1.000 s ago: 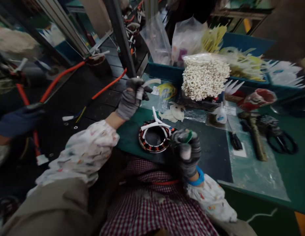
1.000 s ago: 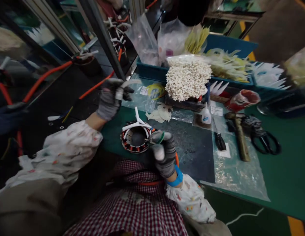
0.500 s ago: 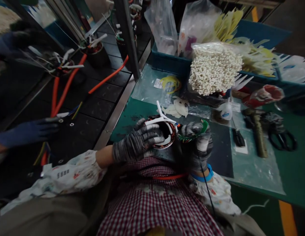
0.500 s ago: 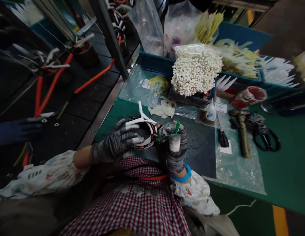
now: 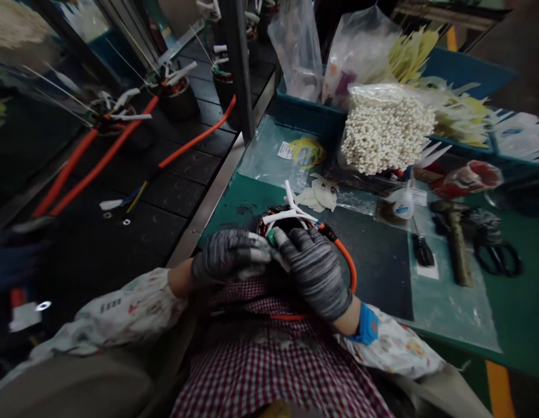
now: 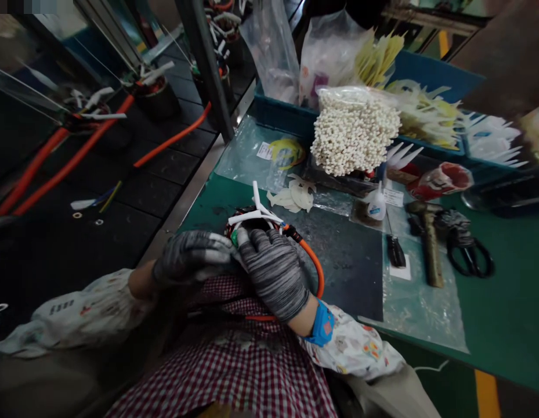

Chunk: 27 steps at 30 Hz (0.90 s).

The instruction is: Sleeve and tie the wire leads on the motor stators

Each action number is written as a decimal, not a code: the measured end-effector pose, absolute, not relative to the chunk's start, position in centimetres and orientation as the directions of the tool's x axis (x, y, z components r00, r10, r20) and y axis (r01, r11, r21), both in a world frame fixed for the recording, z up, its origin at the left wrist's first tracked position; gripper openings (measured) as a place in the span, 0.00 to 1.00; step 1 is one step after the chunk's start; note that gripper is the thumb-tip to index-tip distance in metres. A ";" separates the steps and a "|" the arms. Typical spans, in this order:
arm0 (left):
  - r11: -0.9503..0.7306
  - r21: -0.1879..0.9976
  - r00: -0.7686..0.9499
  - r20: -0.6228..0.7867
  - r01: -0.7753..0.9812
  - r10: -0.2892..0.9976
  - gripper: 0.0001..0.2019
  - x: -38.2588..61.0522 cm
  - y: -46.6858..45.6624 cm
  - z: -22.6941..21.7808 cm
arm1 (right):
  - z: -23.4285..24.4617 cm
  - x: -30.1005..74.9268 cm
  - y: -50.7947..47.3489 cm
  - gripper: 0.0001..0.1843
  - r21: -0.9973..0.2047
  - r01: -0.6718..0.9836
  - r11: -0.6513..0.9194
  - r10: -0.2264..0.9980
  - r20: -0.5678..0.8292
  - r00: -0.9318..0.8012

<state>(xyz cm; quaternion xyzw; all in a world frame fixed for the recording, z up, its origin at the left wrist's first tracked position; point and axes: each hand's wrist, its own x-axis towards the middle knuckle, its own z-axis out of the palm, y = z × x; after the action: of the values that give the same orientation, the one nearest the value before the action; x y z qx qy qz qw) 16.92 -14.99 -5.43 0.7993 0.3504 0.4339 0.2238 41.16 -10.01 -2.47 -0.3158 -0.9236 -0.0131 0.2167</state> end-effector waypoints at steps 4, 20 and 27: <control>-0.216 0.934 0.015 0.221 0.284 0.975 0.21 16.4 -11.8 -3.8 | -2.3 41.0 -9.6 0.16 -0.070 0.560 0.825 0.537 0.404 -0.741; -0.433 0.796 0.560 0.146 0.423 0.815 0.60 18.2 -13.4 -4.4 | -4.6 43.6 -15.5 0.16 -0.290 0.507 0.811 0.578 0.524 -0.625; -0.472 0.767 0.502 0.229 0.434 0.834 0.58 19.3 -15.3 -4.3 | -4.0 43.2 -16.0 0.17 -0.265 0.529 0.806 0.586 0.484 -0.650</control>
<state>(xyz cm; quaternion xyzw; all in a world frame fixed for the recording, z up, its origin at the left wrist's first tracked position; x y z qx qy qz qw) 19.27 -15.26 -4.26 0.8022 0.3952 0.3044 0.3281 43.16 -15.98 -4.05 -0.3076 -0.9068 0.0500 0.2840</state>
